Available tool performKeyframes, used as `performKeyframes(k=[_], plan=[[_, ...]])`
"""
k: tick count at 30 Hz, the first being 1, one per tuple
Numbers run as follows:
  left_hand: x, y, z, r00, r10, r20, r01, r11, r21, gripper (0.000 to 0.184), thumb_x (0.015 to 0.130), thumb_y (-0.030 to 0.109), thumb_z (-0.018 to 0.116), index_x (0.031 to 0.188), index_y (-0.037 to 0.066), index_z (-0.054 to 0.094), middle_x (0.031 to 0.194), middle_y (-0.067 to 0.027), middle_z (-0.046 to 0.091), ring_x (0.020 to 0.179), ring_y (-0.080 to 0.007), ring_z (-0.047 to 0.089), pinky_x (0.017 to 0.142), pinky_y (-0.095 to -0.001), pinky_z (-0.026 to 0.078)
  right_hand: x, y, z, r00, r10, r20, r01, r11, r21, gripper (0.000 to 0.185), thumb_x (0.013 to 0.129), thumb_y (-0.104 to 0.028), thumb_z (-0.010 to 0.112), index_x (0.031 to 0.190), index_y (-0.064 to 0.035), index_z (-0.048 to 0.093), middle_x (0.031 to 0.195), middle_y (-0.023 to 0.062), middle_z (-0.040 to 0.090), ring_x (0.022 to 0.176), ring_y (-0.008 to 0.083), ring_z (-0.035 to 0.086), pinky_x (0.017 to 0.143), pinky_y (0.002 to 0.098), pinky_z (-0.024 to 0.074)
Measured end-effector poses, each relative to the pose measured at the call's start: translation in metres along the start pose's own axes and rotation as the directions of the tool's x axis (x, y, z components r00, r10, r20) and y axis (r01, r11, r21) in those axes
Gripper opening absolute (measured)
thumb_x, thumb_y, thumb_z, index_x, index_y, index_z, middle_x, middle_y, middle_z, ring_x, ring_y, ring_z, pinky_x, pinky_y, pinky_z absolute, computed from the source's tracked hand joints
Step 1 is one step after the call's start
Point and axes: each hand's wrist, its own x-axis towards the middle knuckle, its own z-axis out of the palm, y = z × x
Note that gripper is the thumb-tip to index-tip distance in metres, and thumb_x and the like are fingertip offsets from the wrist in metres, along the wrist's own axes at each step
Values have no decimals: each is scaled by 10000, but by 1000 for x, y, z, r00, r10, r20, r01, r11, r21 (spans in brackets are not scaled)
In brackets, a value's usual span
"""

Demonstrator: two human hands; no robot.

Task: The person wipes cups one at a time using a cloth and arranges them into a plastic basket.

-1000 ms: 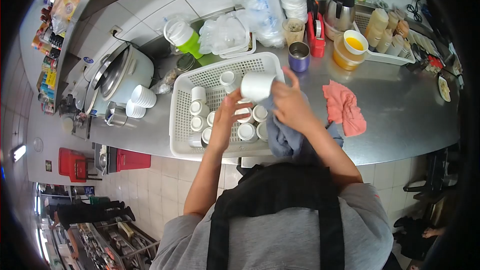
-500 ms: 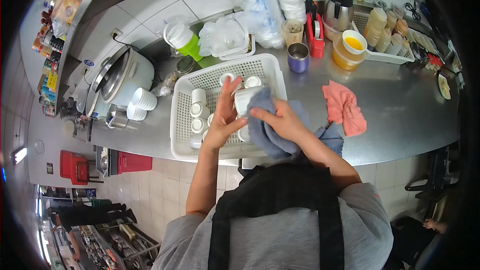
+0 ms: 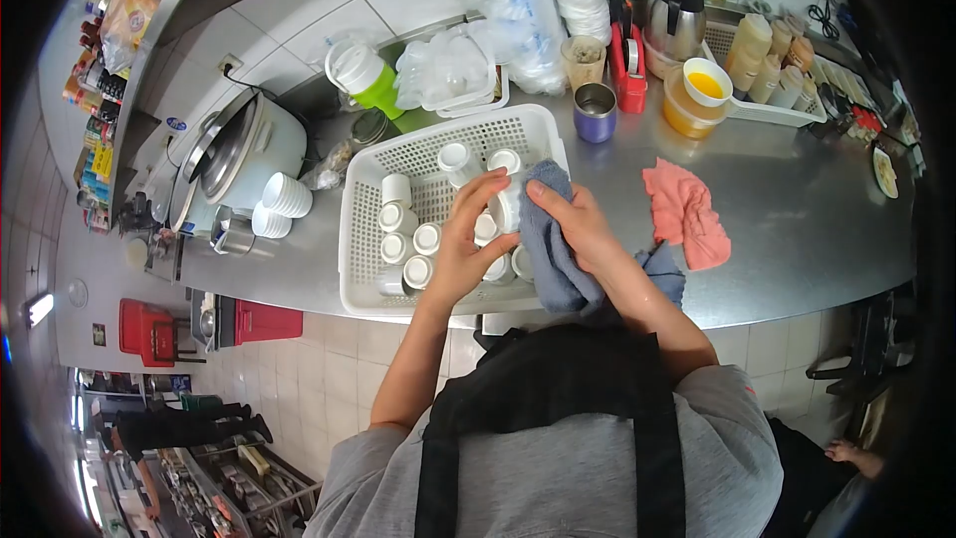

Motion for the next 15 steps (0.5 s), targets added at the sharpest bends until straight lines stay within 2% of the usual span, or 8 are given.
performKeyframes(k=[1,4,7,10,11,14,15], plan=[[-3,2,6,994,-104,-25,99,981,-164,771,735,92,761,1411,90,389,1470,-97,367,1329,-255,379,1077,-382,321,0,0,-1,1000,-11,4,11,1000,-11,328,895,-319,669,986,-4,654,831,11,645,690,65,573,614,238,475],[0,11,11,992,-81,-94,10,807,-590,659,851,210,684,1424,81,385,1477,-87,362,1342,-238,360,1080,-381,317,-1,1,-5,987,-151,57,159,969,-188,368,901,-353,653,936,13,657,819,17,644,669,63,561,600,238,462],[4,-5,1,972,-232,33,204,767,-608,583,945,295,567,1437,59,361,1463,-105,387,1319,-233,393,1080,-372,314,0,-1,-9,995,-95,13,96,962,-255,463,897,-432,630,914,30,658,819,31,643,681,73,564,603,240,454],[1,-5,-6,952,-205,226,292,824,-485,550,985,304,496,1443,41,341,1434,-113,425,1287,-235,432,1077,-356,321,-3,-8,2,990,-30,-139,-3,972,-233,520,882,-485,620,924,32,662,822,44,645,703,88,574,609,242,451],[-1,-2,-3,966,-195,169,254,828,-499,526,935,260,589,1380,35,424,1332,-88,512,1230,-214,478,1064,-341,341,-3,-11,1,994,-9,-110,-14,978,-210,534,873,-492,626,935,37,659,831,50,646,711,94,579,618,244,455],[-7,-9,0,936,-217,278,345,724,-597,449,846,178,691,1237,33,526,1238,-47,540,1165,-172,499,1017,-321,382,0,-13,-3,996,68,-55,-76,984,-163,577,847,-512,642,971,51,647,857,69,649,730,114,595,646,253,468],[-7,-9,4,921,-285,266,389,697,-602,380,754,106,754,1085,48,576,1106,-10,572,1047,-129,533,925,-294,433,4,-9,-5,993,99,-58,-107,980,-169,589,841,-516,645,983,55,642,868,76,650,733,120,601,656,256,472]])
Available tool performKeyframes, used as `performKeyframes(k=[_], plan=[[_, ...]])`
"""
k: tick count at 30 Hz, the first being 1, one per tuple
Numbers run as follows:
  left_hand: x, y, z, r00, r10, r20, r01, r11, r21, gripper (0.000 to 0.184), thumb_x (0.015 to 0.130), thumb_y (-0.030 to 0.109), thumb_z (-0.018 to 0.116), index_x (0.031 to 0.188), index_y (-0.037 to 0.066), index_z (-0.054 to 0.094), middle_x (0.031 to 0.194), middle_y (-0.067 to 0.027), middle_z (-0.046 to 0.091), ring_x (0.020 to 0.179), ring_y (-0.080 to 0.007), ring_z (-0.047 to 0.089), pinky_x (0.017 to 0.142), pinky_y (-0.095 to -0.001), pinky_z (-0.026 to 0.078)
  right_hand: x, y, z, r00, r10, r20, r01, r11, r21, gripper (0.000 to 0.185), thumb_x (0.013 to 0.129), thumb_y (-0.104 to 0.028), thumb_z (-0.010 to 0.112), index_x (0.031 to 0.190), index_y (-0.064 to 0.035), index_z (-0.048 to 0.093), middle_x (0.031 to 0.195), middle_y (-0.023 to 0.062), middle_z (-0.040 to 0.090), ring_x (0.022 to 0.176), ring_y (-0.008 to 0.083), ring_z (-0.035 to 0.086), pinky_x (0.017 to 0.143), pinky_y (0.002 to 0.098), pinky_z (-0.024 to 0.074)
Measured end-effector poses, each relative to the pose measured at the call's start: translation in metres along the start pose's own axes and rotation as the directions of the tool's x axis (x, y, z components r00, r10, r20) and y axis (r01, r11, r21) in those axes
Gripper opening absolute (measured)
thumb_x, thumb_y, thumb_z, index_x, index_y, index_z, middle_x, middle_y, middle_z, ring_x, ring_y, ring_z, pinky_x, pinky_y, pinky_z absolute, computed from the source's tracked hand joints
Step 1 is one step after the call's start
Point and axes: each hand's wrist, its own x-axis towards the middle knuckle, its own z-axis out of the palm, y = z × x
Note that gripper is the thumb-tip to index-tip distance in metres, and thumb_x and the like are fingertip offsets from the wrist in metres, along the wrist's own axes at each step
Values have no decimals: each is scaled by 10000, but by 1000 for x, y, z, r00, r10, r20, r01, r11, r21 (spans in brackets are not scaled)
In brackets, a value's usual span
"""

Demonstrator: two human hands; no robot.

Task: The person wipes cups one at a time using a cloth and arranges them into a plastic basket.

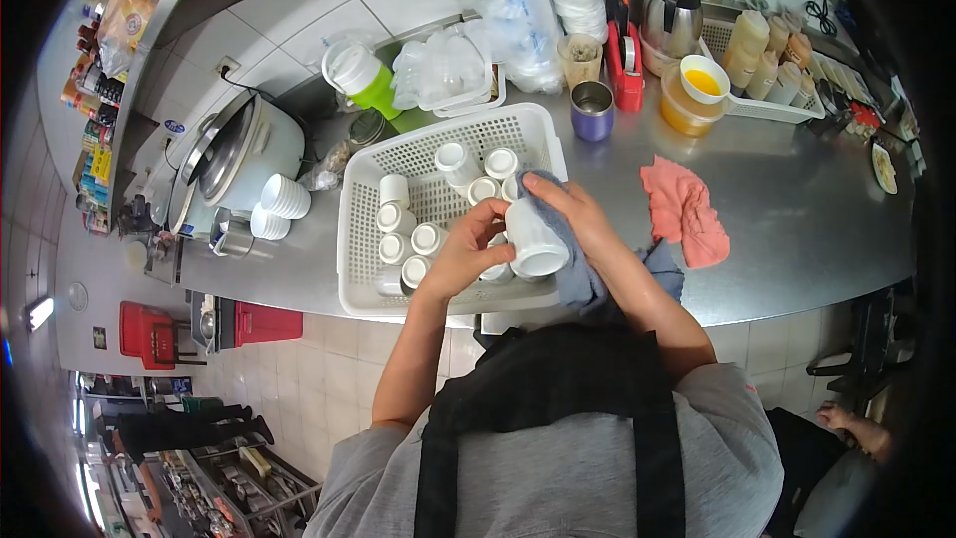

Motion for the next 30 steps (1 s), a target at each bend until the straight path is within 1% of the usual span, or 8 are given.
performKeyframes(k=[7,10,13,14,20,25,28,30], plan=[[-10,-7,-7,992,-126,-6,126,991,-36,195,822,51,696,996,47,609,892,25,648,813,-62,581,791,-231,462,27,18,-9,990,-8,-139,2,999,-45,638,866,-554,585,1053,54,633,892,92,656,816,156,620,698,286,490],[-11,-10,-6,988,-82,-134,74,995,-65,133,860,38,657,983,43,608,911,20,664,808,-51,585,791,-219,456,22,0,-15,994,37,-101,4,925,380,496,946,-448,520,1026,23,657,907,61,673,782,122,622,702,261,486],[-7,-7,-7,958,-8,-286,0,1000,-28,130,877,26,630,1004,37,604,946,6,673,835,-54,591,804,-221,455,12,2,-11,958,-251,-141,243,968,-70,625,950,-550,445,1072,28,649,830,62,651,791,153,597,747,295,472],[-5,-4,-7,955,11,-296,-18,1000,-19,148,876,16,624,1022,30,603,953,-3,674,843,-61,596,813,-226,456,1,0,-13,964,-240,-111,180,903,-390,595,974,-500,431,991,47,664,876,101,637,839,175,588,812,300,453],[0,-5,4,873,235,-427,-165,967,196,259,837,-45,616,1091,2,598,994,-51,680,957,-136,614,887,-259,452,-11,1,25,596,-673,437,639,69,-766,502,968,-420,483,973,56,640,1056,153,606,1012,232,570,903,334,442],[-12,13,26,855,437,-279,-121,692,712,167,791,-2,670,948,49,650,968,-96,680,1008,-223,623,971,-369,412,-2,-29,21,994,-89,60,104,930,-352,447,959,-398,529,1152,-1,597,1161,95,608,1034,219,604,890,367,490],[-7,20,26,774,629,-75,-241,402,883,137,750,65,721,872,78,660,960,-88,660,1019,-252,609,1022,-456,349,20,-11,-1,961,62,270,-152,933,327,471,936,-426,566,1200,-36,573,1147,79,614,993,177,619,853,345,516],[-2,20,24,690,721,-61,-199,270,942,163,716,114,754,851,112,664,991,-42,630,1062,-254,573,1042,-487,302,16,-4,-1,965,53,258,-158,900,407,499,930,-437,572,1240,-47,542,1126,78,623,983,165,622,839,329,524]])
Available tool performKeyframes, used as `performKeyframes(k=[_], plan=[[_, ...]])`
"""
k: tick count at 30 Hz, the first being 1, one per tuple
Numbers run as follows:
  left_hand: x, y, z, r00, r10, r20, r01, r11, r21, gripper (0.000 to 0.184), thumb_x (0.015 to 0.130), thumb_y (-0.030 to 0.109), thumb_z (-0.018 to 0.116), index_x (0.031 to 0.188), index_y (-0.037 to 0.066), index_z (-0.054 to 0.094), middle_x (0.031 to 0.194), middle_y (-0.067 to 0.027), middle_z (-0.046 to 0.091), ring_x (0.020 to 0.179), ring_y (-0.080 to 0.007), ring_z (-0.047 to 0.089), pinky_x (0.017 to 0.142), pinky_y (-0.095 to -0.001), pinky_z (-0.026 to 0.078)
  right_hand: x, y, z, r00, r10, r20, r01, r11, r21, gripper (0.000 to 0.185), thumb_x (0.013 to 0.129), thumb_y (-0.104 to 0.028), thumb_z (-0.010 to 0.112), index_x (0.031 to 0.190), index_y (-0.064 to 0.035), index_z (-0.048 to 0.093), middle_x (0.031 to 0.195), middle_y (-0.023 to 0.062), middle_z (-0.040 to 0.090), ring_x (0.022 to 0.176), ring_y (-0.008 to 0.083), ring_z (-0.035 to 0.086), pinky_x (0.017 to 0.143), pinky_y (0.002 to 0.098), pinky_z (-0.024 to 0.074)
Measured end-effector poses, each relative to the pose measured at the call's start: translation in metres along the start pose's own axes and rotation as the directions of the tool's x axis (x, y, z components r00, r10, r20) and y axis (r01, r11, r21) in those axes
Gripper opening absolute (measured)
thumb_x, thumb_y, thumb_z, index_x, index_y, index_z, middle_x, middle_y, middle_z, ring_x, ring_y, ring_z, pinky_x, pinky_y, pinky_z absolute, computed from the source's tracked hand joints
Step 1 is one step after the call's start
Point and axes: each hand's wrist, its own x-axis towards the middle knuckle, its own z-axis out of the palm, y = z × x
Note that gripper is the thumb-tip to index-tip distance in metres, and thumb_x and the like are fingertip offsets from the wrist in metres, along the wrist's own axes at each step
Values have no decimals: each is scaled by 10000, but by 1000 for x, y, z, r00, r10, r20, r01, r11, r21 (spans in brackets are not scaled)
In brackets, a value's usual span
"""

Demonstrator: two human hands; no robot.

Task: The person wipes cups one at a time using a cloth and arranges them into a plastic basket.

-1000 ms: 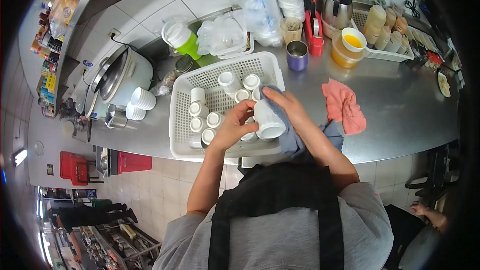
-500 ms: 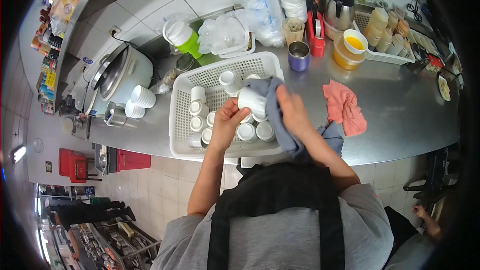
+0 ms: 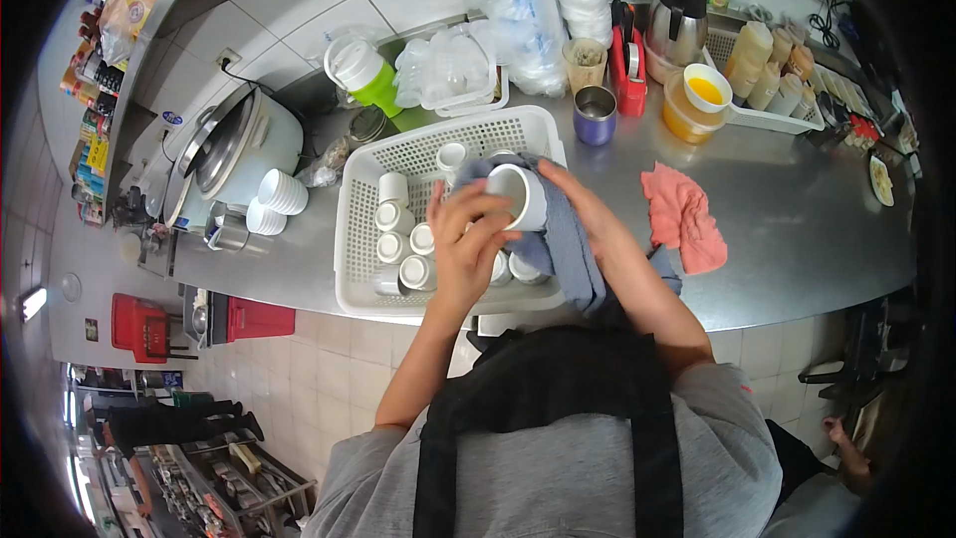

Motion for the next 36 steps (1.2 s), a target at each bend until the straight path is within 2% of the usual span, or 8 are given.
performKeyframes(k=[6,13,18,21,24,30,33,36], plan=[[-8,-1,28,996,7,-90,12,978,209,192,685,175,777,849,161,677,1067,-16,573,1128,-259,524,1041,-494,282,0,22,-1,995,-27,-100,31,998,47,512,898,-511,591,1153,-67,577,975,22,644,818,103,629,705,264,523],[-14,19,32,998,-1,62,-3,997,73,213,679,37,719,878,108,690,1195,-130,504,1182,-385,481,1033,-540,299,0,21,-5,963,-144,-227,144,989,-18,488,883,-473,629,1136,-58,580,967,35,635,800,103,608,686,252,492],[-23,11,35,990,-132,-52,117,968,-222,174,814,36,660,987,36,667,1151,-135,506,1159,-294,508,910,-380,460,-3,17,-12,916,-334,-222,267,921,-282,500,874,-418,656,1150,-12,559,961,35,618,834,132,604,724,291,497],[-12,16,27,946,-322,27,318,913,-254,265,802,70,689,1054,27,623,1108,-142,521,1095,-297,540,921,-408,453,-2,21,0,672,-733,-107,440,511,-738,539,865,-414,656,1147,33,547,962,98,640,852,218,634,739,338,500],[-18,16,30,842,-509,177,533,737,-415,415,796,133,750,1145,14,557,1118,-115,564,1029,-232,596,829,-348,509,-9,17,0,605,-772,194,339,30,-940,543,862,-413,646,1096,69,554,946,200,645,842,344,641,717,387,498],[-27,8,28,725,-554,409,683,506,-527,630,815,190,755,1304,5,403,1223,-112,537,1078,-185,559,876,-334,489,-10,17,10,662,-732,162,261,23,-965,445,903,-384,593,1031,42,594,888,231,631,783,430,609,654,445,484],[-30,6,27,714,-541,444,681,390,-620,598,889,318,645,1326,12,374,1276,-104,508,1158,-188,498,951,-357,429,-3,20,9,677,-714,177,252,-1,-968,417,915,-359,592,1038,40,593,862,197,645,730,356,639,644,409,490],[-30,8,25,628,-561,539,680,59,-731,575,959,506,465,1326,69,397,1316,-87,490,1188,-198,470,999,-382,363,4,20,5,733,-676,77,402,340,-850,398,929,-352,594,1024,35,603,826,129,663,688,223,634,635,337,490]])
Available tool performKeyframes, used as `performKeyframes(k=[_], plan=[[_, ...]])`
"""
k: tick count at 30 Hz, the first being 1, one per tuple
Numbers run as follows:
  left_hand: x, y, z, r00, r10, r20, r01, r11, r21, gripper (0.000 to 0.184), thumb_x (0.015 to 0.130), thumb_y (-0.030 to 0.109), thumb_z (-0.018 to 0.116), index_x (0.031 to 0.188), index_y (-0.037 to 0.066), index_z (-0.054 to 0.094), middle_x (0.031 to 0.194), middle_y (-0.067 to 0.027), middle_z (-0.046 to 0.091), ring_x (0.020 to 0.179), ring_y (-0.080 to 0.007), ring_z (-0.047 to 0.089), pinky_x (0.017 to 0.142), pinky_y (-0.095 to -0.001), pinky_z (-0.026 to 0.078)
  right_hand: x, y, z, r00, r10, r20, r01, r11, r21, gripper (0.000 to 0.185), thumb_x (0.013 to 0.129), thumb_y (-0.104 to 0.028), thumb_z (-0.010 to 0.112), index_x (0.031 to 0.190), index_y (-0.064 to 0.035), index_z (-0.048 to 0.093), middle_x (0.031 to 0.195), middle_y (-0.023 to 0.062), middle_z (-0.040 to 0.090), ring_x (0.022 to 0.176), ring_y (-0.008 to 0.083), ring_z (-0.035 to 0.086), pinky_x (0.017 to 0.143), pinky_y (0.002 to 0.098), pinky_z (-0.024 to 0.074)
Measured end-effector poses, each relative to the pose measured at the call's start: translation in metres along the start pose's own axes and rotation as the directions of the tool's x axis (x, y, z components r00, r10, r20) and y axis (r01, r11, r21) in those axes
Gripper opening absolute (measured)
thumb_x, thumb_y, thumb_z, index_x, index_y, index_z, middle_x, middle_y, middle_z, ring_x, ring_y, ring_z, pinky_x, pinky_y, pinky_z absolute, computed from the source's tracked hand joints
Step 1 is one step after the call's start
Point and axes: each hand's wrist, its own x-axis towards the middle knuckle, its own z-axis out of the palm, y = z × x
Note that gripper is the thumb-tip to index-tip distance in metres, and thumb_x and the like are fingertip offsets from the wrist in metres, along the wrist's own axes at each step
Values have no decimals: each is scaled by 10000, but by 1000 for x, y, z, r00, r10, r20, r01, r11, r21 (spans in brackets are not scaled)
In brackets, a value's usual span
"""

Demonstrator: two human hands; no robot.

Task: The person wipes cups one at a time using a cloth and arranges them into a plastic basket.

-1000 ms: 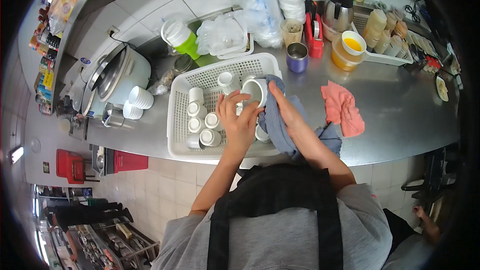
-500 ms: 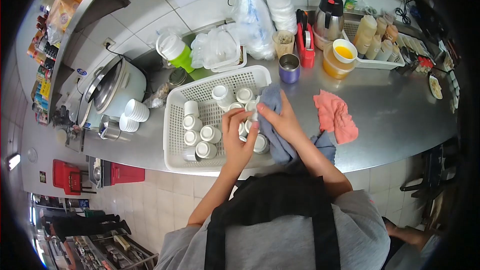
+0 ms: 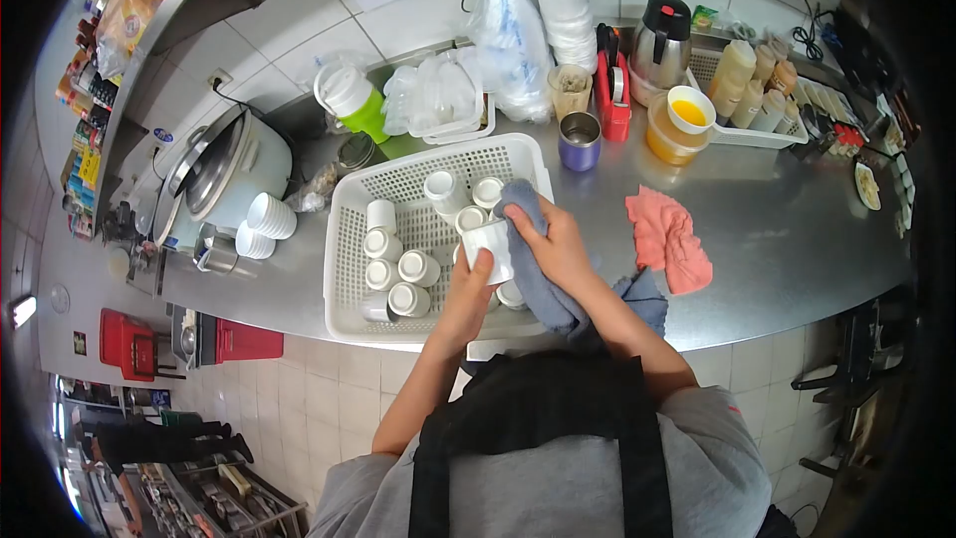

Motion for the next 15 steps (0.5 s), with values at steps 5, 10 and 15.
performKeyframes(k=[5,10,15], plan=[[10,21,-7,997,51,-61,-59,988,-145,573,973,567,358,1345,135,414,1325,-67,489,1155,-172,483,976,-354,353,0,2,-13,935,351,-50,-310,877,367,474,946,-385,576,1198,11,509,981,82,615,864,134,591,703,251,475],[21,9,-6,963,170,-208,-180,983,-29,530,981,474,440,1364,113,385,1291,-63,506,1163,-162,490,988,-354,356,-16,8,10,922,203,-328,-112,955,276,676,935,-410,572,1369,39,315,1241,178,528,1186,203,482,944,307,405],[15,19,6,994,55,-91,-69,985,-157,507,948,292,573,1368,106,359,1266,-106,484,1162,-200,494,974,-334,416,-34,3,18,925,-373,73,374,858,-353,651,904,-428,605,1306,51,424,1252,186,535,1235,241,455,1065,357,300]])
